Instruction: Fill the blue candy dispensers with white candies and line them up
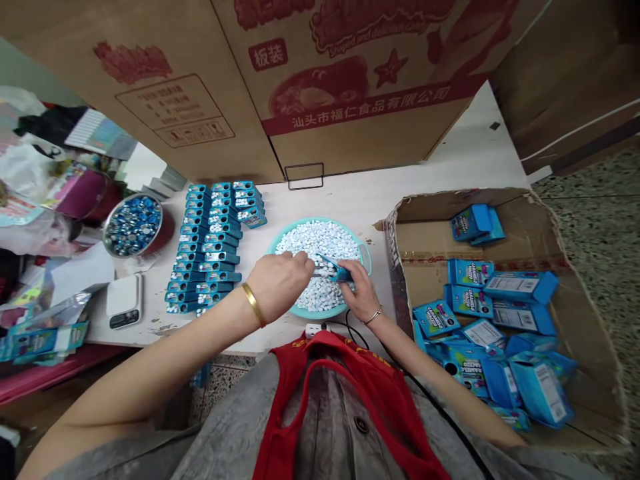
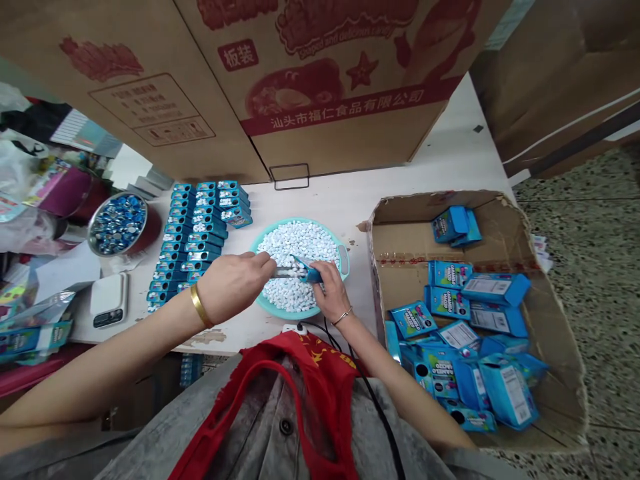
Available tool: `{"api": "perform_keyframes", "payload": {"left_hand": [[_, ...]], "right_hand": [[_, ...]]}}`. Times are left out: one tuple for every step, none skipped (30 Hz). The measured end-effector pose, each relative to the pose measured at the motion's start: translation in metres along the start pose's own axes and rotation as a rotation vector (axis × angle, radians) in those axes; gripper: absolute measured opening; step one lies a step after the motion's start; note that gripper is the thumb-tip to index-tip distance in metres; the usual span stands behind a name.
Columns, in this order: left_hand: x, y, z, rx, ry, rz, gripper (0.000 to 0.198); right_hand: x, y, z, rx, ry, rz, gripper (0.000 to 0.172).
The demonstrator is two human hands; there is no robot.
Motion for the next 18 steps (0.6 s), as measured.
{"api": "perform_keyframes", "payload": {"left_hand": [[-0.005,-0.003,0.002,0.008,0.016,-0.003,0.020],[-0.008,-0.004,0.002,0.012,0.029,-0.006,0.020],[-0.010,-0.006,-0.001,0.013,0.036,-0.003,0.020],[-0.010,-0.006,-0.006,0.009,0.033,0.006,0.019],[-0.008,-0.005,-0.014,-0.005,0.019,0.019,0.018],[-0.002,-0.002,-0.024,-0.032,-0.007,0.033,0.018],[0.009,0.002,-0.035,-0.074,-0.039,0.043,0.018],[0.023,0.007,-0.046,-0.127,-0.074,0.041,0.019],[0.042,0.013,-0.056,-0.185,-0.107,0.026,0.021],[0.065,0.020,-0.063,-0.248,-0.138,-0.003,0.022],[0.091,0.027,-0.067,-0.297,-0.162,-0.049,0.021],[0.117,0.034,-0.066,-0.322,-0.195,-0.097,0.019],[0.142,0.040,-0.062,-0.332,-0.244,-0.125,0.018],[0.165,0.047,-0.055,-0.346,-0.310,-0.129,0.017],[0.183,0.052,-0.048,-0.350,-0.396,-0.109,0.018],[0.198,0.056,-0.041,-0.361,-0.485,-0.082,0.019],[0.210,0.060,-0.035,-0.370,-0.573,-0.052,0.020],[0.218,0.061,-0.032,-0.370,-0.658,-0.024,0.021]], "right_hand": [[0.001,0.000,-0.001,0.007,0.014,0.005,0.042],[0.001,-0.001,-0.001,0.013,0.028,0.013,0.041],[0.001,-0.001,-0.001,0.021,0.044,0.024,0.039],[0.000,-0.002,0.000,0.032,0.060,0.035,0.038],[-0.001,-0.003,0.001,0.046,0.072,0.043,0.037],[-0.002,-0.004,0.002,0.061,0.079,0.046,0.036],[-0.003,-0.005,0.004,0.077,0.080,0.048,0.036],[-0.005,-0.006,0.005,0.092,0.075,0.051,0.036],[-0.008,-0.007,0.007,0.107,0.065,0.057,0.036],[-0.011,-0.009,0.009,0.120,0.053,0.066,0.036],[-0.014,-0.010,0.012,0.131,0.038,0.075,0.036],[-0.017,-0.011,0.014,0.140,0.023,0.084,0.036],[-0.021,-0.012,0.016,0.147,0.007,0.092,0.035],[-0.024,-0.012,0.017,0.151,-0.008,0.098,0.035],[-0.026,-0.013,0.019,0.152,-0.022,0.103,0.035],[-0.029,-0.013,0.020,0.152,-0.036,0.109,0.035],[-0.030,-0.013,0.022,0.154,-0.049,0.115,0.035],[-0.032,-0.013,0.023,0.157,-0.061,0.122,0.034]]}}
Point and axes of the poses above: each hand's wrist, its own y-axis towards the middle knuckle, its own x-axis out of the palm, z = x × y, the point moved 5 cm from there along y, towards the middle knuckle, and after that the axes turned 12 degrees about -x, right-handed, at the moved point
